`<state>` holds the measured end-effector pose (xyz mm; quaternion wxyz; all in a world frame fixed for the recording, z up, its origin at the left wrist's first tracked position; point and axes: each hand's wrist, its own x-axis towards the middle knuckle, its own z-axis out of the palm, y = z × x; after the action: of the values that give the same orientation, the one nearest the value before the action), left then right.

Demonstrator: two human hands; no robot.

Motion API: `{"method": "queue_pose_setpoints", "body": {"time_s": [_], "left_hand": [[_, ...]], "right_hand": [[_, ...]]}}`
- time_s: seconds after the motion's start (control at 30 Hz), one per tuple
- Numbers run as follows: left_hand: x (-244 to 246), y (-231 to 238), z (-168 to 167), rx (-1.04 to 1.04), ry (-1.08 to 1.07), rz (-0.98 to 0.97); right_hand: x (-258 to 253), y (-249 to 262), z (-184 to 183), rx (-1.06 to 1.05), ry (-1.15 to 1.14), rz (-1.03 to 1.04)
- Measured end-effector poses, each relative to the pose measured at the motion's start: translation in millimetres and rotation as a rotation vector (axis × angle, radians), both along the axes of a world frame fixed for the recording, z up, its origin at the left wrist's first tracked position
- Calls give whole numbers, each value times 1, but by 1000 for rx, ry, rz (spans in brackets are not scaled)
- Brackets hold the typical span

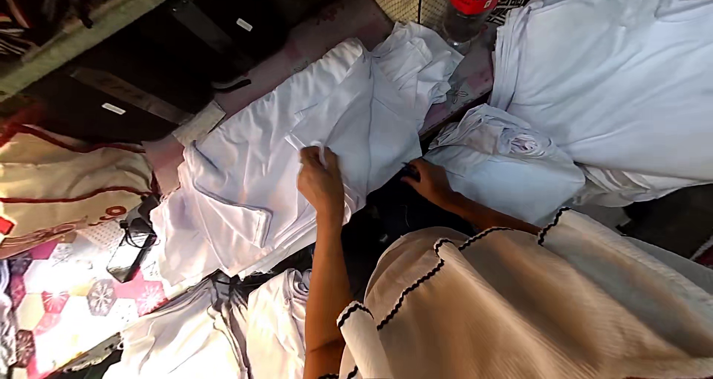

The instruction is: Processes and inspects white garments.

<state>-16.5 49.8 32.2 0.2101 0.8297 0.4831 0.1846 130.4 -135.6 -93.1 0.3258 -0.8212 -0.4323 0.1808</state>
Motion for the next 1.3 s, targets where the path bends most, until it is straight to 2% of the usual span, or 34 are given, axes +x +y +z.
{"method": "queue_pose_setpoints", "body": {"time_s": [0.1, 0.13, 0.2, 0.27, 0.33, 0.43, 0.53, 0.6, 0.67, 0.77, 0.83, 0.9, 0.97, 1.03, 1.13, 1.23, 1.3], "left_hand": [[4, 41, 1, 165, -295, 104], [4, 56, -8, 139, -333, 124], [-4, 80, -36, -47, -314, 109], [-13, 89, -58, -190, -296, 125], [-18, 73, -41, -125, -245, 90], [-9, 9, -5, 163, -228, -179], [19, -41, -11, 65, -226, -487], [31, -49, -21, 127, -287, -539], [32, -41, -16, 276, -377, -463], [3, -6, -5, 319, -355, -231], [-36, 25, -21, 124, -270, -73], [-69, 48, -44, -151, -245, 57], [-82, 46, -47, -165, -294, 151], [-77, 27, -35, -72, -398, 177], [-46, -2, -17, 14, -460, 97], [-19, -1, -18, -88, -197, 60], [-12, 14, -28, -134, -137, 30]], "right_hand": [[26, 3, -29, 57, -159, -81], [33, 4, -33, 95, -165, -96], [43, 5, -30, 123, -136, -94], [54, 3, -20, 97, -122, -29], [69, 0, -7, 49, -58, 44], [76, -3, 24, 171, 19, 63], [55, 18, 84, 329, -35, 11], [33, 39, 114, 464, -169, 15], [14, 62, 124, 564, -299, 28], [-6, 80, 122, 462, -322, 49], [-20, 70, 116, 277, -187, 207], [-26, 60, 111, 96, 67, 399], [-23, 53, 104, 42, 203, 450], [-15, 49, 96, 62, 238, 366], [-8, 54, 90, 150, 219, 272], [-11, 59, 94, 193, 197, 302], [-12, 58, 97, 188, 203, 331]]}}
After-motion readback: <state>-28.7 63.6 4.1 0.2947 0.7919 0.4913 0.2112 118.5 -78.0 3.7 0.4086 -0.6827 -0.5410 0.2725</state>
